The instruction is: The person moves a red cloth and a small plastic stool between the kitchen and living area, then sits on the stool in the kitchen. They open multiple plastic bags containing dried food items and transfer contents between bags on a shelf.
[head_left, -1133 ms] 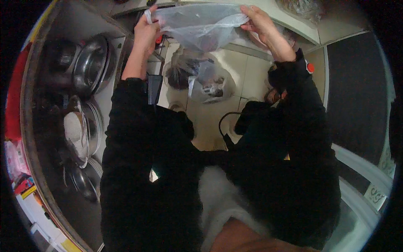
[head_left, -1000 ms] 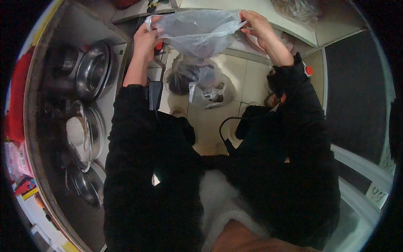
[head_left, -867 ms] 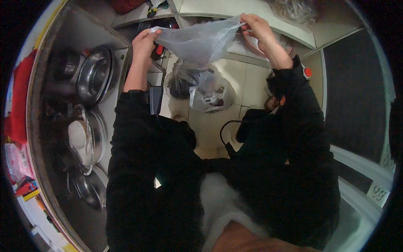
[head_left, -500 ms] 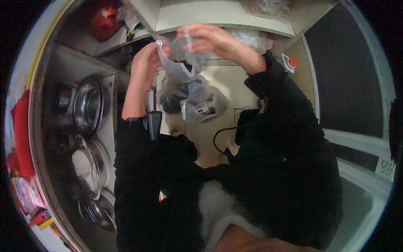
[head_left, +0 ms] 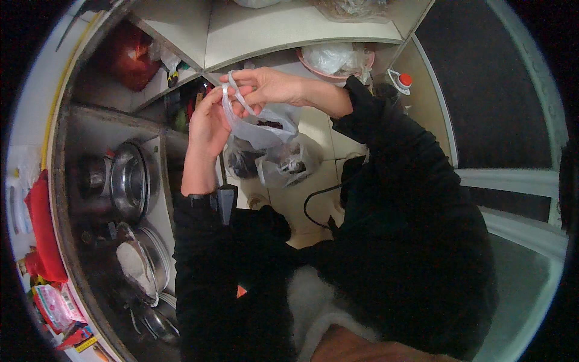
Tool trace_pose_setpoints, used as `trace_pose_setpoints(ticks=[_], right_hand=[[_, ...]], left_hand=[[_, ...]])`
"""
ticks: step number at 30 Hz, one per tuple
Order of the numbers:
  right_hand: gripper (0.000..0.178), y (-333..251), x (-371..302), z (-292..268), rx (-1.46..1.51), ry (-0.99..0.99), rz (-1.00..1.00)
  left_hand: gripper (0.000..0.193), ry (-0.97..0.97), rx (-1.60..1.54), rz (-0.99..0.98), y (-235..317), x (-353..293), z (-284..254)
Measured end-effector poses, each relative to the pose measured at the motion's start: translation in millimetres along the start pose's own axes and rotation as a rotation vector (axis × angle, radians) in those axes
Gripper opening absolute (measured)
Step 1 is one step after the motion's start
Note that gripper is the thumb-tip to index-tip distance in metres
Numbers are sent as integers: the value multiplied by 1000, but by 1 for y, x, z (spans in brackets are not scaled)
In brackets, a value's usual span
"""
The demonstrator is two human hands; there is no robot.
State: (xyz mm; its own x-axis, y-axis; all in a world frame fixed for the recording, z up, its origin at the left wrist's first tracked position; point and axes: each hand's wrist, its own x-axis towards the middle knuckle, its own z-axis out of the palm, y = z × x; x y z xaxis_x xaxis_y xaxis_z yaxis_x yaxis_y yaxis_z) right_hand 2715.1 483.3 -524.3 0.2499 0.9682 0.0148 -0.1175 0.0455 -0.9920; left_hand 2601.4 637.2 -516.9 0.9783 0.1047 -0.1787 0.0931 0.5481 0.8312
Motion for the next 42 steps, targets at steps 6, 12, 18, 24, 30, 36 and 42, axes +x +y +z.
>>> trace_pose_setpoints(ticks=[6,12,18,24,30,36,42], right_hand=[[45,-1,3,-11,-23,32,14],[20,-1,1,-28,-75,133,45],[13,3,3,-40,-24,492,90],[12,7,2,-47,369,534,75],[15,25,1,-66,281,509,72],[12,52,4,-91,527,464,198],[23,29,-2,-83,624,211,109]], left_hand=[[31,-66,88,45,4,-1,-8],[28,49,181,98,8,-2,-9],[24,127,343,124,12,-4,-16],[20,64,668,-65,-1,-1,-6],[19,54,336,-35,-2,0,-11],[22,-101,-283,-96,-3,9,-25],[38,-152,-342,-30,3,10,-41]])
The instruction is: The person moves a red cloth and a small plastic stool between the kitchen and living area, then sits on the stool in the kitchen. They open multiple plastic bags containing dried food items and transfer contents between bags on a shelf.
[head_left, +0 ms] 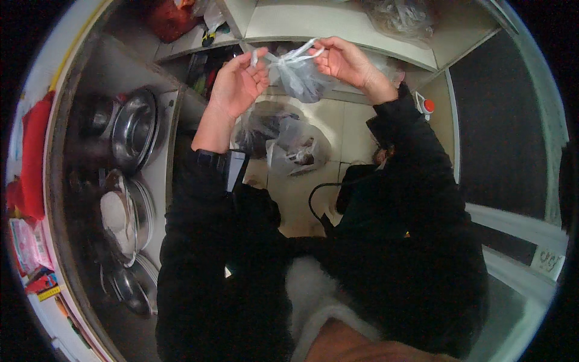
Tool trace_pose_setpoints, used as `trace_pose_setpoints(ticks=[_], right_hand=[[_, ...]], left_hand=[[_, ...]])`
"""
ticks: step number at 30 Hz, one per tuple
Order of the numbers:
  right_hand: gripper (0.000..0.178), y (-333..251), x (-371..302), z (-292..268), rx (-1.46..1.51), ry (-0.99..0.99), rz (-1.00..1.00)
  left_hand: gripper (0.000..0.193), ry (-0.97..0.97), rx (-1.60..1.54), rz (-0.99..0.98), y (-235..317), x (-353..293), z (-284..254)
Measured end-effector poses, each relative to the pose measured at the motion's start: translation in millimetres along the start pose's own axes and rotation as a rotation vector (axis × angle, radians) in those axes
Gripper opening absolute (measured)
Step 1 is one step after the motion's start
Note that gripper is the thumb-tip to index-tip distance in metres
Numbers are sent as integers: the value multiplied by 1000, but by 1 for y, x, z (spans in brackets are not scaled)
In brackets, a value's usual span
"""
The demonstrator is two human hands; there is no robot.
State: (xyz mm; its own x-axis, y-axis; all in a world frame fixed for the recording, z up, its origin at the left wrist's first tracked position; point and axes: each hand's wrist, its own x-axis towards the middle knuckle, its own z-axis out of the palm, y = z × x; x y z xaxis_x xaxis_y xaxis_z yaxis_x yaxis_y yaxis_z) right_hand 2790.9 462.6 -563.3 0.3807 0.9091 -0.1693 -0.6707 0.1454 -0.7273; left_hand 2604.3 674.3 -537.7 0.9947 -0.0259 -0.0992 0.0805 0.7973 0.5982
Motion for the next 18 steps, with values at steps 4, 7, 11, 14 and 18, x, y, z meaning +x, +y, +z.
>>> trace_pose_setpoints(ticks=[4,7,11,14,18], right_hand=[[47,0,-6,38,-233,-308,-48],[46,12,-9,61,-554,-139,-75],[48,26,-13,71,-808,-73,-66],[47,32,-9,69,-788,-41,-25],[33,33,-3,60,-731,-50,-5]], left_hand=[[41,39,146,-6,-6,0,3],[40,128,346,-8,-15,0,8],[35,224,426,-64,-18,-2,8],[28,78,454,-89,-15,-3,7],[18,58,553,-85,-14,-5,5]])
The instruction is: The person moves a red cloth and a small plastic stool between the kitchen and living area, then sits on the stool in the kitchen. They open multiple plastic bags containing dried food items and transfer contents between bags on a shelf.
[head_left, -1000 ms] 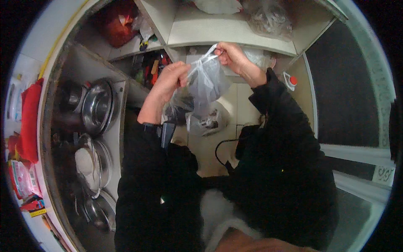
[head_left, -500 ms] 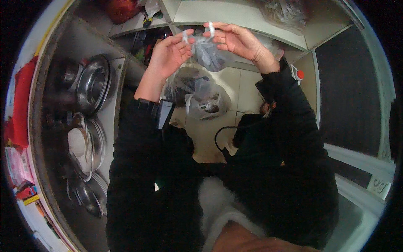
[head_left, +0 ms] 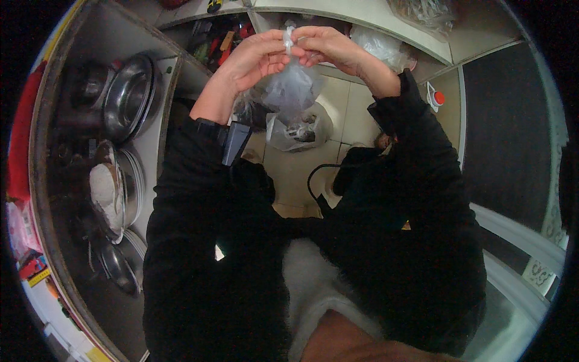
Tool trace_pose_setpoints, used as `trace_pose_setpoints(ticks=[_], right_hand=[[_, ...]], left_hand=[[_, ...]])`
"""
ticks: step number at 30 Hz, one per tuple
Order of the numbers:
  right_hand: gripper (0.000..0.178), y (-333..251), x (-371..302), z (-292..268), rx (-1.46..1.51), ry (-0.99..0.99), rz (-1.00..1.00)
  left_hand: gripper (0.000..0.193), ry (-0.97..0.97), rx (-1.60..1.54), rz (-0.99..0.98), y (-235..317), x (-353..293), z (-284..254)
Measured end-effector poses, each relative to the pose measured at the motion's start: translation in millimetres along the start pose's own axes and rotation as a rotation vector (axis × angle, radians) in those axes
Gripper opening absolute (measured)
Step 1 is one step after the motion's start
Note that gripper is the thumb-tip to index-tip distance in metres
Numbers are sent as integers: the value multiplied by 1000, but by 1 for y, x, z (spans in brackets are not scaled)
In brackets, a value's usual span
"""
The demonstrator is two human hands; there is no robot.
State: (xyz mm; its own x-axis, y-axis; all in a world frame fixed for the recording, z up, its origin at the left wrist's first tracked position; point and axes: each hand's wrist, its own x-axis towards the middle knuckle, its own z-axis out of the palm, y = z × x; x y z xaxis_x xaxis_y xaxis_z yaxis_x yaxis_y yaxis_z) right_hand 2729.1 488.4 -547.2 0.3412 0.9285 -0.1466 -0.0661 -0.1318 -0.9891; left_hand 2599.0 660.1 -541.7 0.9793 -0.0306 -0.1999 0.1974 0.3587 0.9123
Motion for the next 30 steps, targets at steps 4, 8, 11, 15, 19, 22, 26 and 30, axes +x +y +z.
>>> trace_pose_setpoints(ticks=[4,8,11,15,19,22,26,30], right_hand=[[25,2,4,-6,-2,77,-12],[18,3,4,-10,-11,149,6],[17,6,5,-12,-214,185,-23],[18,15,9,-18,-325,281,-95],[20,22,11,-31,-54,393,31],[20,29,14,-40,96,446,52],[25,41,15,-53,136,450,62],[33,45,13,-56,158,261,125]], left_hand=[[12,65,18,30,-2,2,-3],[14,161,61,15,-7,6,-6],[13,227,166,0,-8,7,-5],[15,342,128,87,-6,5,-3],[18,363,146,72,-2,4,-3],[18,355,191,52,-1,3,-2],[16,324,240,58,-1,1,0],[17,229,231,130,-6,1,3]])
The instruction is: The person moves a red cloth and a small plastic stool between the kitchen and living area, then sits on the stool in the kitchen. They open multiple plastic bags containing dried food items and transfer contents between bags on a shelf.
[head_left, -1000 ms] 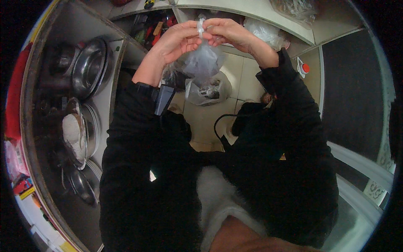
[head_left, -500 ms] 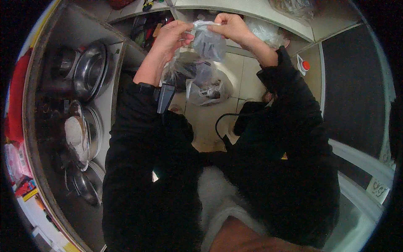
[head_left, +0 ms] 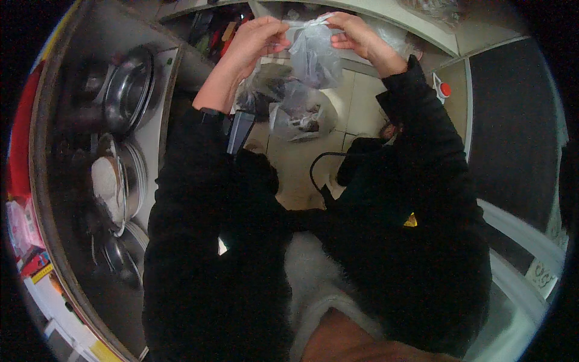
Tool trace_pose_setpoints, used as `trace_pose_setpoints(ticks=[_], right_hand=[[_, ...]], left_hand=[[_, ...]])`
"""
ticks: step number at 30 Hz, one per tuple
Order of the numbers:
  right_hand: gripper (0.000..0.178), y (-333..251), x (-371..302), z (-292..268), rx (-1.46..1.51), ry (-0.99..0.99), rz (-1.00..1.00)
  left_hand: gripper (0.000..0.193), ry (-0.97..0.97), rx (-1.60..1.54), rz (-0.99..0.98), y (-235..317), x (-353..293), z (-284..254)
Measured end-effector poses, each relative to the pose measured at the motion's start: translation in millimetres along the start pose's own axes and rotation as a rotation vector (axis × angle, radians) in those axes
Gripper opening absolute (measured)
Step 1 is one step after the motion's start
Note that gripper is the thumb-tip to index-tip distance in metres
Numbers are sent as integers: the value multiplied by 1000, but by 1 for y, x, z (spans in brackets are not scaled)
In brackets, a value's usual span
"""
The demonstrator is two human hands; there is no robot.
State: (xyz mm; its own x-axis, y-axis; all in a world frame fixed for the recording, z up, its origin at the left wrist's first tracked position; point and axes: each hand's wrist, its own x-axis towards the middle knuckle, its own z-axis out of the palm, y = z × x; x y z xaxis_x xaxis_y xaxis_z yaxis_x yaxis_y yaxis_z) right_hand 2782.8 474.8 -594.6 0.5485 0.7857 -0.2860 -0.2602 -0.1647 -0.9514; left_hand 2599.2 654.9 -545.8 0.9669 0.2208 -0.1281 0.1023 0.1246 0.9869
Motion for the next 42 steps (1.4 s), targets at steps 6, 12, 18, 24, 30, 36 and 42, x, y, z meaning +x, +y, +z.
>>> trace_pose_setpoints(ticks=[6,12,18,24,30,36,42], right_hand=[[50,-9,-18,16,329,-204,107],[53,-9,-22,27,318,-138,23],[43,-11,-20,35,198,-177,124],[38,-9,-28,34,358,-458,63],[41,9,-25,41,81,-487,105],[38,42,-27,57,195,-477,186],[36,49,-21,64,167,-414,215]], left_hand=[[22,110,14,84,-16,9,-8],[32,215,346,-117,-45,7,-46],[33,78,490,-350,-76,5,-56],[34,44,596,-492,-92,11,-51],[82,-304,776,-645,-141,10,-62],[77,-296,812,-362,-211,-23,-51],[35,-126,745,-708,-194,-29,-42]])
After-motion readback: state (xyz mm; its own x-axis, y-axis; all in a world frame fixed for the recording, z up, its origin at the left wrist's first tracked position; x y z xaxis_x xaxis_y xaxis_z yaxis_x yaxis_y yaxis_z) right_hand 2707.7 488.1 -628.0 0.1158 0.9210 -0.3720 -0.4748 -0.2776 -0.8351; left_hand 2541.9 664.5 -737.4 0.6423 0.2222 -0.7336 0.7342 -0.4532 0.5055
